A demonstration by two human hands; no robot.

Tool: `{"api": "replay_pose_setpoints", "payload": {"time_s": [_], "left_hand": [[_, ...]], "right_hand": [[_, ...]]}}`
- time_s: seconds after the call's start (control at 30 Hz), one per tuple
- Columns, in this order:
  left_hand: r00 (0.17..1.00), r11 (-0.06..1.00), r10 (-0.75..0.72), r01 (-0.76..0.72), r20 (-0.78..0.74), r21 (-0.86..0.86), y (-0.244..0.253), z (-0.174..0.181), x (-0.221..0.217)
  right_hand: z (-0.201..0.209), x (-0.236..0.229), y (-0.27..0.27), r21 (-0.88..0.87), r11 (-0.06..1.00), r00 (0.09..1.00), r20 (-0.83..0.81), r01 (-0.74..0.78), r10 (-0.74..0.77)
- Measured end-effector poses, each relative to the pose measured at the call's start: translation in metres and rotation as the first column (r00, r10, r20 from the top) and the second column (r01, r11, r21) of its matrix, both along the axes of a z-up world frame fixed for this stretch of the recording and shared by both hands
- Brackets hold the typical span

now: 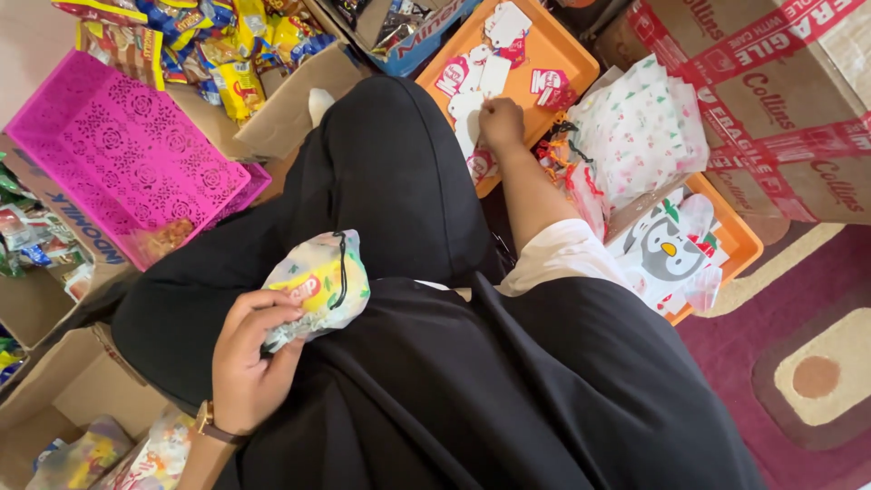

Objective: Packing various small snack items into small white drawstring bags and tying them closed.

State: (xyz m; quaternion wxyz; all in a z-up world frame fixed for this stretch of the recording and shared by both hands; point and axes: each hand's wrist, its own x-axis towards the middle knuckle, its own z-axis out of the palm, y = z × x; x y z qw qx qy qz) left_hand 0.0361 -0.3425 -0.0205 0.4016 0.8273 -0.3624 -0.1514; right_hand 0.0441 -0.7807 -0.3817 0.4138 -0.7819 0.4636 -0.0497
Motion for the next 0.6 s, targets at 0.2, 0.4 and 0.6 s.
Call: {"api": "replay_pose_setpoints", "payload": {"time_s": [0.2,0.4,0.6], "left_hand": [[1.0,1.0,0.026,-0.026,0.005,0.016,0.003,0.002,-0.004],[0.999,0.999,0.036,-0.036,-0.015,0.0,0.006,-0.001,-0.003],[1.0,1.0,0.031,-0.031,-0.003,-0.003,0.008,-0.002,-0.003]], "right_hand": [[0.007,-0.013,0.016,0.067,0.997,0.997,-0.067,0.03,-0.025],[-0.007,-0.013,0.017,-0.02,0.997,0.996,-0.031,0.079,-0.08],[-0.04,-0.016,0.002,0.004,0.981,0.979,-0.062,0.193,-0.192]]}}
